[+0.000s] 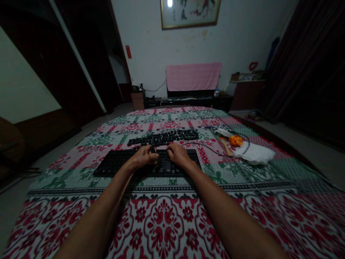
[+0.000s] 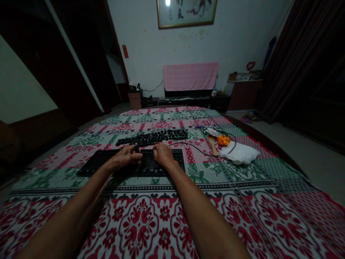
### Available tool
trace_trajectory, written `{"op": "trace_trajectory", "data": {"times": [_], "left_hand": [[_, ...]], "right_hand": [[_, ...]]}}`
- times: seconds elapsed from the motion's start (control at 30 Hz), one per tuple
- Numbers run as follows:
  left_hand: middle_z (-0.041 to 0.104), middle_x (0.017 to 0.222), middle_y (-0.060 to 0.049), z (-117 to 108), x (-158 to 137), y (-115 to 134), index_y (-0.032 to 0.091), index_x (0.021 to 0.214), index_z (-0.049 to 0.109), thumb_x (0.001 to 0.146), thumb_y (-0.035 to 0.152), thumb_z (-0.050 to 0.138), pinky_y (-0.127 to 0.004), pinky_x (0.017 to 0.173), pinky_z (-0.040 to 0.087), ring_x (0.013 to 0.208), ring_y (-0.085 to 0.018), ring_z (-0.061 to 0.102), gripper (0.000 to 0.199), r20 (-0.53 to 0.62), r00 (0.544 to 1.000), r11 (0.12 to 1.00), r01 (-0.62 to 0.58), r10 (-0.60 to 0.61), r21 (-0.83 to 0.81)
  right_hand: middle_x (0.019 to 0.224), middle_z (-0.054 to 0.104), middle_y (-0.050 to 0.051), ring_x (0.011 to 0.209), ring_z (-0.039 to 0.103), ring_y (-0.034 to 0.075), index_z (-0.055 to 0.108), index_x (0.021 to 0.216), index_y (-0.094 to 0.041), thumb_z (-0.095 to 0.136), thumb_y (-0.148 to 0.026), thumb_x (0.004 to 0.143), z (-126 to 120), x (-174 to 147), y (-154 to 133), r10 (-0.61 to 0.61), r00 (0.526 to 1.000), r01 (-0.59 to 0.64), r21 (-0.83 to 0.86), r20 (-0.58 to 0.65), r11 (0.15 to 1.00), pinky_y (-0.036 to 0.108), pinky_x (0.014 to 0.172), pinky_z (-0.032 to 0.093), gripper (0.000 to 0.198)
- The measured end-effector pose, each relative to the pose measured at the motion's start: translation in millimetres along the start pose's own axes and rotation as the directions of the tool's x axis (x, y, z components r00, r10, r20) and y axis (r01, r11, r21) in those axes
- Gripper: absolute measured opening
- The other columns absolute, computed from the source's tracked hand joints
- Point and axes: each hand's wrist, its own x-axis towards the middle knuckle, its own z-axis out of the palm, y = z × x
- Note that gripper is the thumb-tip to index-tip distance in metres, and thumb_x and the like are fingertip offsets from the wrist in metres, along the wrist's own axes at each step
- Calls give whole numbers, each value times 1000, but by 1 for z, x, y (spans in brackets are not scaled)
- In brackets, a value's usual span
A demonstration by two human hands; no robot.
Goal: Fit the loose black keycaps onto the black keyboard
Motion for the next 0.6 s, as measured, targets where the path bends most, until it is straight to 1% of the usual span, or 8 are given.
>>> {"op": "trace_trajectory", "data": {"times": [0.07,0.13,0.23,0.33,0.4,0.47,0.53,0.6], "left_hand": [[54,56,4,1,1,3,16,73,50,61,35,66,-21,46,36,47,-9,48,28,5,1000,999,-12,13,-51],[54,57,4,3,1,4,16,75,50,59,34,68,-20,47,37,48,-9,49,30,-27,999,998,-36,35,-57],[53,58,5,3,2,0,17,74,49,59,35,69,-21,47,38,50,-10,50,31,-110,992,998,-59,57,-20],[51,57,5,-1,6,-10,18,76,48,61,40,67,-22,49,40,51,-11,51,33,-232,970,997,-78,78,10],[51,56,5,-4,9,-16,18,77,50,61,43,65,-23,49,40,52,-12,52,33,-371,925,995,-65,88,76],[53,57,4,-5,10,-17,18,76,52,63,44,63,-23,50,39,53,-13,53,31,-497,862,986,-24,105,167],[57,60,2,-4,10,-13,18,76,54,65,43,62,-24,52,40,55,-15,55,29,-574,811,972,24,118,235],[60,62,0,-1,8,-7,18,77,55,66,43,60,-25,54,41,58,-16,57,28,-612,780,961,53,131,273]], "right_hand": [[104,63,8,100,56,18,64,102,-18,44,-21,88,1,0,1,-8,1000,8,9,-13,1000,28,87,39,24],[103,64,8,99,56,18,64,101,-18,45,-20,87,3,0,2,-15,1000,15,23,-20,1000,28,88,39,24],[100,64,9,97,57,18,66,98,-17,46,-17,86,3,2,3,-25,999,28,71,-39,997,28,86,40,23],[95,66,7,90,58,16,67,93,-16,50,-18,84,-1,4,1,-77,991,99,211,-110,972,26,81,42,19],[88,67,5,82,59,14,67,88,-16,53,-24,84,-5,5,-4,-126,985,158,335,-116,929,23,74,43,17],[81,67,3,75,58,12,67,83,-16,56,-32,82,-9,3,-11,-161,984,176,439,-72,881,22,67,42,19],[78,66,1,70,58,12,65,84,-16,62,-38,78,-11,1,-18,-179,983,173,488,-35,855,22,64,42,24],[78,66,1,68,58,11,63,87,-15,67,-36,73,-11,0,-24,-204,978,197,477,-39,857,21,63,41,25]]}}
